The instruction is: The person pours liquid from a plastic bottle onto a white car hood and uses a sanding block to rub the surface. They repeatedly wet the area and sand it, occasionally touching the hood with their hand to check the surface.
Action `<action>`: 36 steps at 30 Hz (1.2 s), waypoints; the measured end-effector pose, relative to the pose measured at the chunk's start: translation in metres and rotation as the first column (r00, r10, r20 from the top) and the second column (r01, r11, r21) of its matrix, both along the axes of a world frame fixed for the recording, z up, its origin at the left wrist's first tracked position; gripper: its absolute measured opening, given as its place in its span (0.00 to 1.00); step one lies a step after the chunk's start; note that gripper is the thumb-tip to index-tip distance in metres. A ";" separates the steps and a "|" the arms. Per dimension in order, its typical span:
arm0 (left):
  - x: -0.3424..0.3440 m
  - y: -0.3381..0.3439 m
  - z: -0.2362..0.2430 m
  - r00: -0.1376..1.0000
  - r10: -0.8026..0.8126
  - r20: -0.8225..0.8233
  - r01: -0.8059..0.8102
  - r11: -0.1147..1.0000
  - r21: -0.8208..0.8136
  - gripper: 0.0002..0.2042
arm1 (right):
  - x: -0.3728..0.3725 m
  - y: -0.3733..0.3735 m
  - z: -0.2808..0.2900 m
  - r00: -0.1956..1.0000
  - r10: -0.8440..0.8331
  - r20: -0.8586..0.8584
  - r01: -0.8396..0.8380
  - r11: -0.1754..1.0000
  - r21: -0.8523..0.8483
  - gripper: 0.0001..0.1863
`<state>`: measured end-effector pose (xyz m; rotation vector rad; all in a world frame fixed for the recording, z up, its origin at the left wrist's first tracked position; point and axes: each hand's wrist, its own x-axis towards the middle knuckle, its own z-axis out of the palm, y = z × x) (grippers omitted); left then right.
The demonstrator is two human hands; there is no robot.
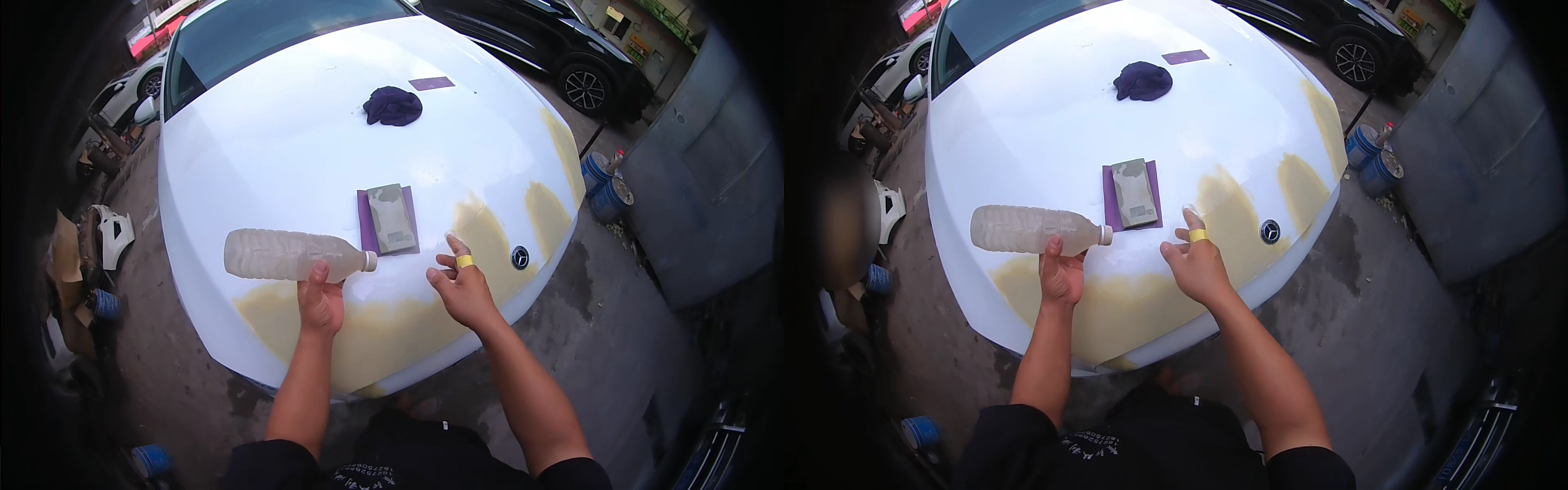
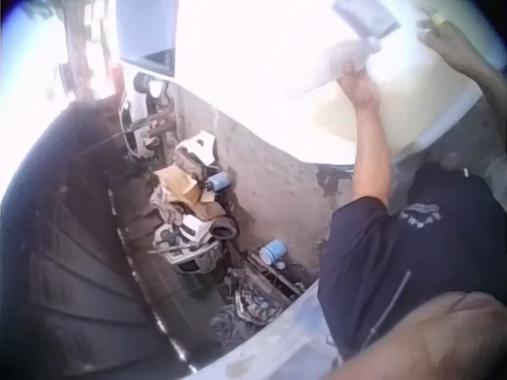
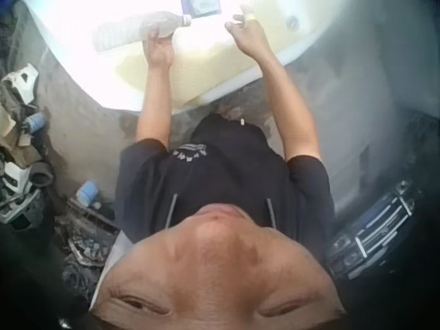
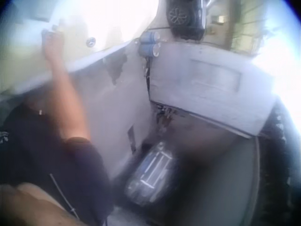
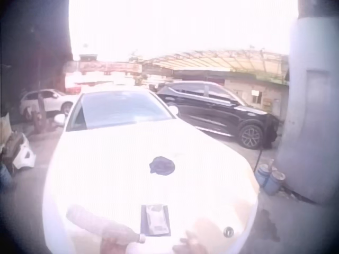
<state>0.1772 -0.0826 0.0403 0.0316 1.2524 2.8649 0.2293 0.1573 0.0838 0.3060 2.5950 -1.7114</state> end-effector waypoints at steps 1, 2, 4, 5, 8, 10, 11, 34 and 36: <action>-0.014 -0.001 0.004 0.999 0.007 0.045 -0.008 1.000 0.027 0.30 | -0.015 -0.003 0.003 1.000 -0.023 -0.004 0.023 0.998 0.050 0.40; -0.027 -0.001 0.008 0.996 0.011 0.091 -0.016 0.998 0.054 0.31 | -0.030 -0.005 -0.004 0.998 -0.025 -0.056 0.034 0.988 0.152 0.40; -0.041 0.002 0.015 0.984 0.016 0.175 -0.039 0.991 0.130 0.31 | -0.058 -0.006 -0.019 0.986 -0.013 -0.164 0.070 0.936 0.346 0.41; -0.046 0.001 0.018 0.977 0.021 0.214 -0.059 0.983 0.173 0.31 | -0.064 -0.011 -0.020 0.992 0.023 -0.125 0.028 0.922 0.386 0.41; -0.057 -0.009 0.020 0.958 -0.003 0.288 -0.081 0.957 0.278 0.32 | -0.076 -0.039 -0.005 0.984 0.145 -0.103 -0.067 0.839 0.540 0.42; -0.057 -0.008 0.023 0.954 -0.026 0.299 -0.086 0.932 0.353 0.32 | -0.084 -0.047 -0.021 0.959 0.160 -0.233 0.014 0.796 0.606 0.44; -0.054 -0.009 0.027 0.955 -0.031 0.294 -0.091 0.915 0.392 0.31 | -0.086 -0.052 -0.027 0.962 0.143 -0.231 0.049 0.746 0.664 0.46; -0.141 -0.062 0.075 0.817 0.262 0.514 -0.576 0.327 0.749 0.41 | -0.126 -0.085 -0.016 0.994 -0.101 0.048 0.044 0.746 0.664 0.52; -0.158 -0.073 0.054 0.831 0.282 0.480 -0.555 0.352 0.754 0.42 | -0.125 -0.082 -0.019 0.995 -0.103 0.007 0.071 0.738 0.671 0.52</action>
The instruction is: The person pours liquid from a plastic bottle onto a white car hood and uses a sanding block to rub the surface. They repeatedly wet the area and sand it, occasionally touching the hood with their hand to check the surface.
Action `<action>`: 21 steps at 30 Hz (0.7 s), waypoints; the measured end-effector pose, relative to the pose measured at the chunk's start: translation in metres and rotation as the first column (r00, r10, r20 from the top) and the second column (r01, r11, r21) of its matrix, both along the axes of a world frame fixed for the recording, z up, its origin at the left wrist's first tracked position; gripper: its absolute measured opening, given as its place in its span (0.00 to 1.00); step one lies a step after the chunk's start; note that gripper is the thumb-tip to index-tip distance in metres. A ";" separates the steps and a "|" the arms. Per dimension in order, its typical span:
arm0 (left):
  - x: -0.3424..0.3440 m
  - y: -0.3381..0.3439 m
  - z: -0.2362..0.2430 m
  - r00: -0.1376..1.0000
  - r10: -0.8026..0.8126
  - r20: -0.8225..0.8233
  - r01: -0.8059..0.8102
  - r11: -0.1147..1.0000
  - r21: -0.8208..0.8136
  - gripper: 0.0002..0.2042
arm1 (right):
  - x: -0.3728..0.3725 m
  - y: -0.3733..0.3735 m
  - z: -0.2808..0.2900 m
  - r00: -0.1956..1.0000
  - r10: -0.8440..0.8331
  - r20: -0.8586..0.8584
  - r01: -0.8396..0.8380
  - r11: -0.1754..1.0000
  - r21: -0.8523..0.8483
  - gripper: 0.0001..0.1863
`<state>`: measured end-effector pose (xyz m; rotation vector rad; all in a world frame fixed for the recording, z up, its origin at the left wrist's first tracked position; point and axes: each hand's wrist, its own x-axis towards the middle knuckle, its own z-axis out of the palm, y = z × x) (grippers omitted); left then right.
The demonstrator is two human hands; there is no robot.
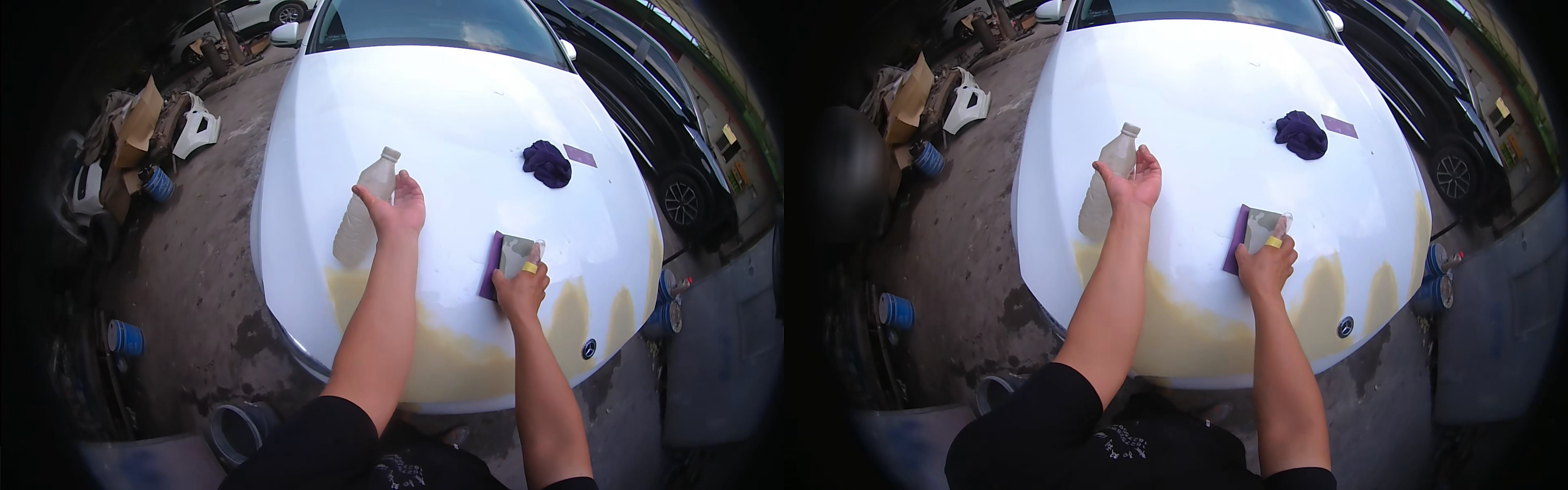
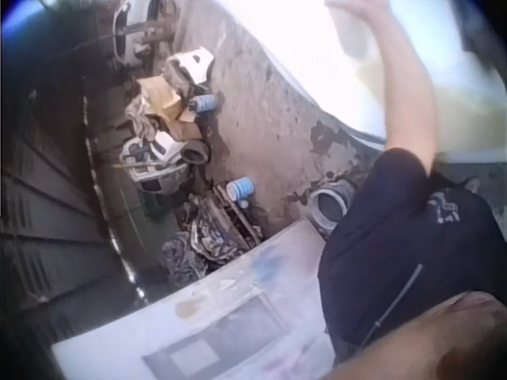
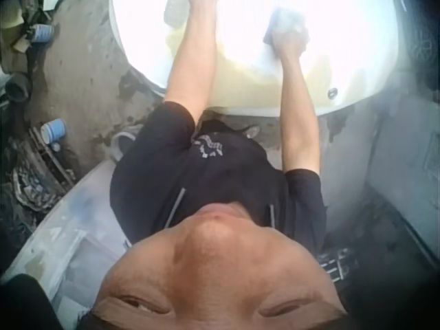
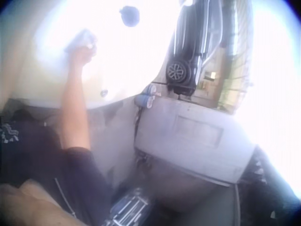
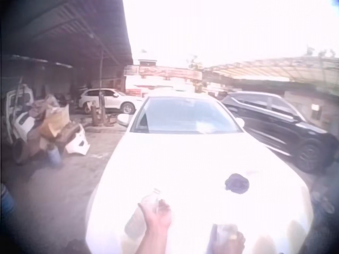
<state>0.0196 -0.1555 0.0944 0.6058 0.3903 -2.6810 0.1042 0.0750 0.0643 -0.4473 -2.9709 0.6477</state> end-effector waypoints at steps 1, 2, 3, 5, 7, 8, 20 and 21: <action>-0.006 -0.006 -0.007 1.000 0.005 -0.013 -0.005 1.000 -0.015 0.42 | 0.001 0.000 -0.002 0.999 0.014 -0.035 -0.015 1.000 -0.023 0.52; -0.013 -0.011 -0.013 1.000 -0.004 0.023 0.005 1.000 -0.028 0.42 | 0.002 0.001 -0.004 0.997 0.028 -0.071 -0.031 0.999 -0.045 0.52; -0.018 -0.017 -0.015 0.998 -0.012 0.060 0.015 0.999 -0.042 0.42 | 0.004 0.000 -0.006 0.993 0.041 -0.107 -0.048 0.997 -0.068 0.51; -0.023 -0.026 -0.020 0.991 -0.061 0.121 0.066 0.997 -0.043 0.41 | 0.007 -0.001 -0.004 0.987 0.050 -0.156 -0.064 0.994 -0.088 0.51; -0.023 -0.034 -0.023 0.974 -0.142 0.177 0.147 0.989 -0.016 0.39 | 0.013 -0.002 -0.002 0.977 0.057 -0.207 -0.087 0.987 -0.139 0.51; -0.020 -0.039 -0.024 0.968 -0.174 0.181 0.184 0.982 -0.041 0.38 | 0.017 -0.004 0.002 0.970 0.058 -0.237 -0.102 0.979 -0.179 0.50; 0.059 -0.038 -0.062 0.863 -0.356 0.358 0.469 0.302 -0.830 0.25 | 0.032 0.001 0.058 0.958 0.059 -0.282 -0.253 0.641 -0.725 0.50; 0.066 -0.040 -0.066 0.865 -0.348 0.362 0.461 0.265 -0.847 0.24 | 0.033 -0.001 0.059 0.955 0.071 -0.288 -0.274 0.587 -0.762 0.50</action>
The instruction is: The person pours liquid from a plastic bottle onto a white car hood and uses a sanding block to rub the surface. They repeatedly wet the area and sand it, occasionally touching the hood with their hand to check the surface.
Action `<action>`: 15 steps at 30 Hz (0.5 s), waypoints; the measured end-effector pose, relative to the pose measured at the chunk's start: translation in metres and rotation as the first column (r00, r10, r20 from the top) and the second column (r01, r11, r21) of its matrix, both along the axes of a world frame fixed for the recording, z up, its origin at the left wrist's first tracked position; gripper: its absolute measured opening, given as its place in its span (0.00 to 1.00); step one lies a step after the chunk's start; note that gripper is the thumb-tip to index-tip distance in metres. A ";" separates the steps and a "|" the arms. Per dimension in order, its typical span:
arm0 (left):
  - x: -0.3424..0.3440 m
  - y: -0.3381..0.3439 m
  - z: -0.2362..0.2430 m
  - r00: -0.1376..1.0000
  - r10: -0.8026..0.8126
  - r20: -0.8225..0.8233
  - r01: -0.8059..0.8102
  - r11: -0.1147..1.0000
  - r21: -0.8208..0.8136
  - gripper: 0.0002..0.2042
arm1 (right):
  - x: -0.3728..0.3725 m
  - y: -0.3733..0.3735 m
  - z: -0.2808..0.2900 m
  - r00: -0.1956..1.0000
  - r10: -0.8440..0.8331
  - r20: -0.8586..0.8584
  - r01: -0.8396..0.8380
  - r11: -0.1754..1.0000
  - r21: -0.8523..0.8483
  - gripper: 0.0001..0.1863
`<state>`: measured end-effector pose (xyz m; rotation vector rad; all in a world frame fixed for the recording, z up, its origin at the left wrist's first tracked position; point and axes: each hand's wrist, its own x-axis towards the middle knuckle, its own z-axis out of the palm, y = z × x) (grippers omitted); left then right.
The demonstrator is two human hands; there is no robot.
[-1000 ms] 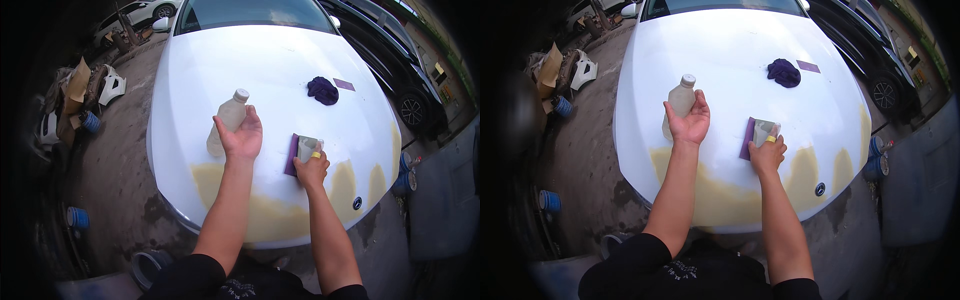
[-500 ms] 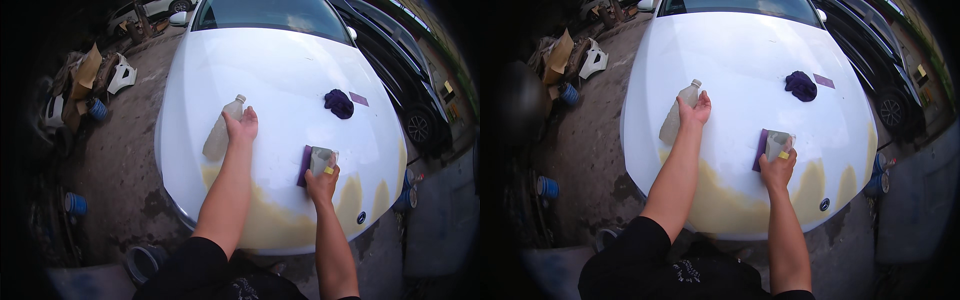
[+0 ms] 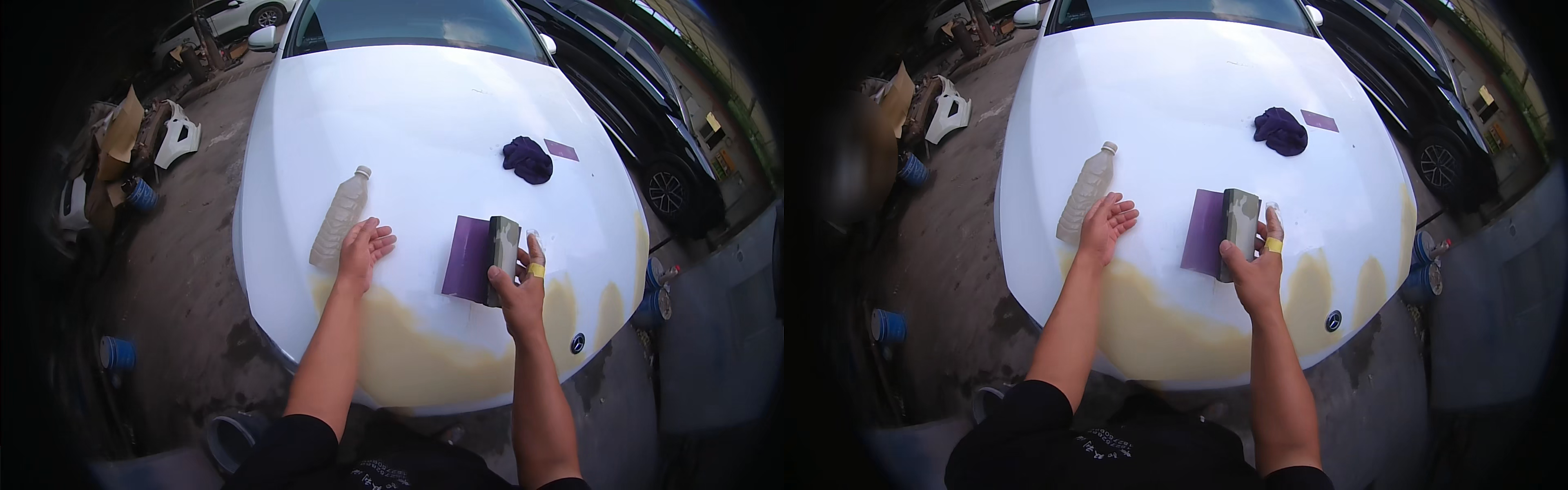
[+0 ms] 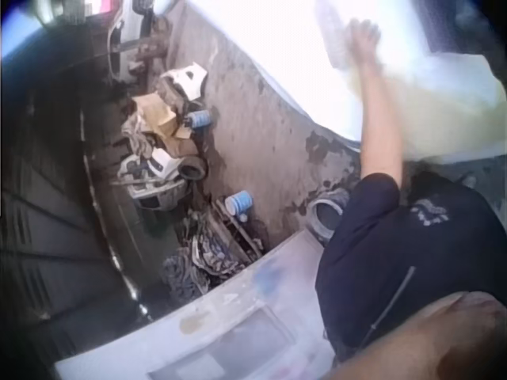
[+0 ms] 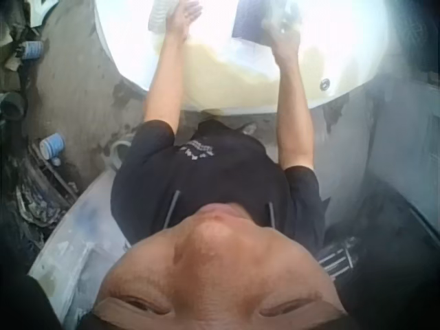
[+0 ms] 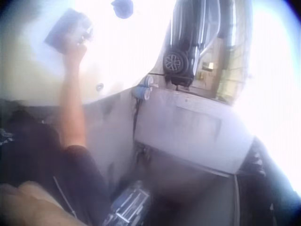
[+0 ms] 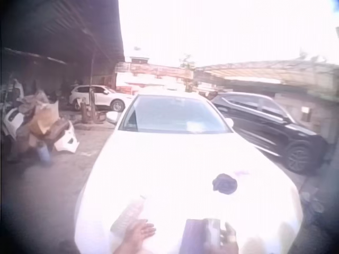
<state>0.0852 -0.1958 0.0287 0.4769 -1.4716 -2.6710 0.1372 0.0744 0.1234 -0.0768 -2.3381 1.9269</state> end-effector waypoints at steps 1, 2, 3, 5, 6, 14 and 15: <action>0.006 0.000 -0.004 1.000 -0.007 -0.012 0.007 0.999 -0.039 0.24 | 0.001 -0.002 0.001 1.000 0.031 -0.004 -0.031 0.998 -0.061 0.51; 0.010 0.002 -0.007 0.998 -0.051 -0.028 0.047 0.991 -0.122 0.28 | 0.004 -0.005 0.003 0.998 0.054 -0.011 -0.055 0.996 -0.073 0.51; 0.015 0.010 -0.005 0.990 -0.125 -0.062 0.117 0.985 -0.124 0.30 | 0.006 -0.007 0.003 0.995 0.092 -0.029 -0.094 0.993 -0.078 0.51; 0.023 0.037 0.007 0.951 -0.277 -0.133 0.261 0.957 -0.131 0.34 | 0.008 -0.006 -0.003 0.987 0.151 -0.061 -0.158 0.980 -0.120 0.51; 0.027 0.042 0.011 0.923 -0.349 -0.165 0.354 0.935 0.002 0.36 | 0.011 -0.010 -0.003 0.981 0.180 -0.067 -0.188 0.969 -0.159 0.51; 0.054 0.107 0.036 0.827 -0.541 -0.155 0.562 0.784 0.264 0.18 | 0.037 0.005 -0.034 0.982 0.130 -0.137 -0.130 0.991 0.013 0.48; 0.061 0.115 0.036 0.827 -0.535 -0.173 0.561 0.766 0.313 0.18 | 0.045 0.006 -0.033 0.977 0.112 -0.180 -0.083 0.983 0.162 0.46</action>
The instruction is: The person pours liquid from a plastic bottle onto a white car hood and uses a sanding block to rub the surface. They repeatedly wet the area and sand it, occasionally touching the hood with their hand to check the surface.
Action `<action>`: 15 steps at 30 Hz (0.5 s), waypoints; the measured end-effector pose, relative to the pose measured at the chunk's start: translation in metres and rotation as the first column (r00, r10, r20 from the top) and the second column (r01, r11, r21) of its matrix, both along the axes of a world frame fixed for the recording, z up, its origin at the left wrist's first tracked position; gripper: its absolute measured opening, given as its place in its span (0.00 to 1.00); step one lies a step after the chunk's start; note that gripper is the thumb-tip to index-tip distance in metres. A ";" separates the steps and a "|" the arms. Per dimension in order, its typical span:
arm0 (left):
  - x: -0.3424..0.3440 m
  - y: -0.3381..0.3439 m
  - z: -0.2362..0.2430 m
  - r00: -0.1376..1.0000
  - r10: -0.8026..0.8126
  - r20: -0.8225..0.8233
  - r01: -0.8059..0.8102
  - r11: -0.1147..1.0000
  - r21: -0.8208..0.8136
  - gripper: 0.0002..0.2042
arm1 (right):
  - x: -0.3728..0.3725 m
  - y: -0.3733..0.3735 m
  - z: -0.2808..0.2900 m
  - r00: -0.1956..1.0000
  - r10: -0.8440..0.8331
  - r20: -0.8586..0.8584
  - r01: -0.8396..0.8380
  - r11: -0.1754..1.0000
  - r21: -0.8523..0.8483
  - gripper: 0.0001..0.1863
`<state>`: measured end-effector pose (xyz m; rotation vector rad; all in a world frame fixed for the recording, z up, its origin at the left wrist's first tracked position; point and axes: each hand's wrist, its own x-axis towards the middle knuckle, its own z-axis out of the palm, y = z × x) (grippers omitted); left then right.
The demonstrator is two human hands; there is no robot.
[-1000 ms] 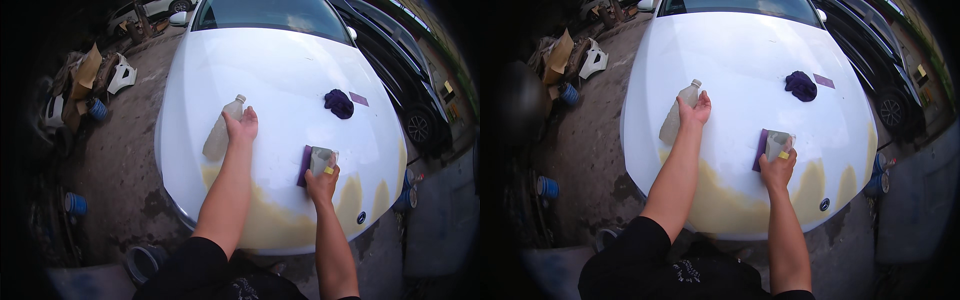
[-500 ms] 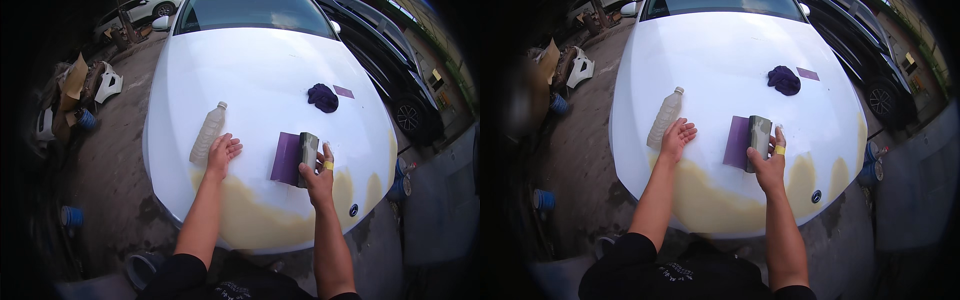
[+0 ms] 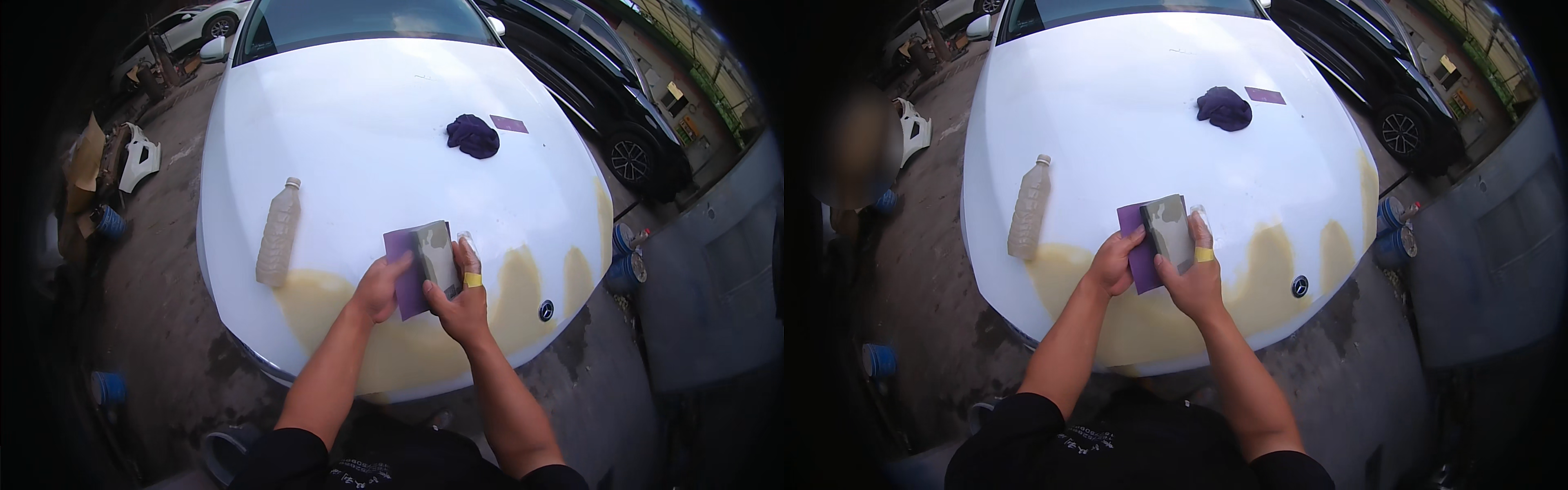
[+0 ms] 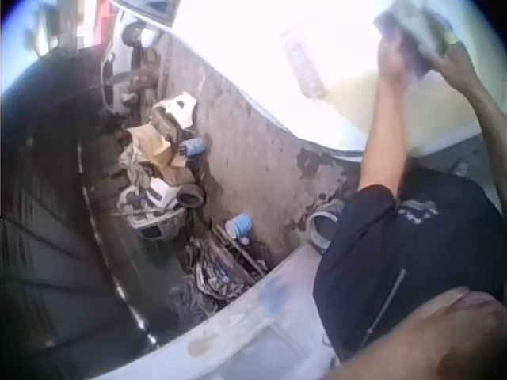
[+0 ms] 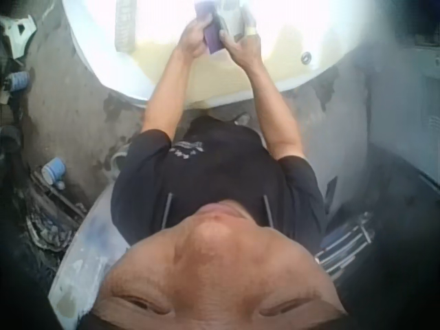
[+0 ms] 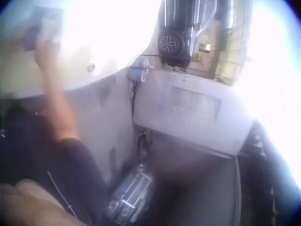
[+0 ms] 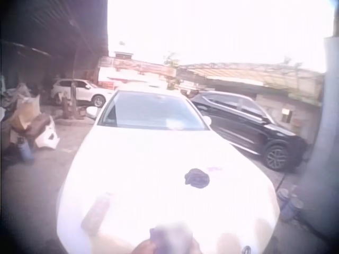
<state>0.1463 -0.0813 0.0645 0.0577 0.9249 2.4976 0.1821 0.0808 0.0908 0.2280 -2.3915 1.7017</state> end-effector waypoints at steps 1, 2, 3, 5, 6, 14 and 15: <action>0.007 0.007 0.000 1.000 -0.011 0.001 0.011 1.000 0.022 0.18 | 0.009 0.001 -0.003 0.998 -0.021 -0.066 0.026 0.996 0.081 0.45; 0.015 0.015 0.002 1.000 -0.010 0.019 0.009 0.998 0.057 0.18 | 0.018 0.003 -0.008 0.991 -0.035 -0.132 0.057 0.985 0.161 0.43; 0.021 0.024 0.005 0.999 -0.011 0.033 0.008 0.996 0.094 0.18 | 0.023 0.006 -0.018 0.969 -0.059 -0.239 0.122 0.959 0.256 0.42; 0.034 0.042 0.000 0.996 0.017 0.082 -0.026 0.994 0.102 0.20 | 0.036 0.018 -0.028 0.944 -0.063 -0.323 0.165 0.940 0.298 0.41; 0.041 0.049 -0.002 0.997 0.032 0.072 -0.039 0.995 0.091 0.20 | 0.042 0.022 -0.031 0.931 -0.061 -0.361 0.184 0.931 0.315 0.40; 0.084 0.097 -0.008 0.992 0.126 -0.016 -0.125 0.990 0.068 0.20 | 0.090 0.059 -0.020 0.913 -0.134 -0.385 0.261 0.917 0.301 0.39; 0.090 0.103 -0.008 0.992 0.124 -0.020 -0.122 0.990 0.067 0.20 | 0.096 0.066 -0.017 0.905 -0.138 -0.402 0.275 0.911 0.308 0.40</action>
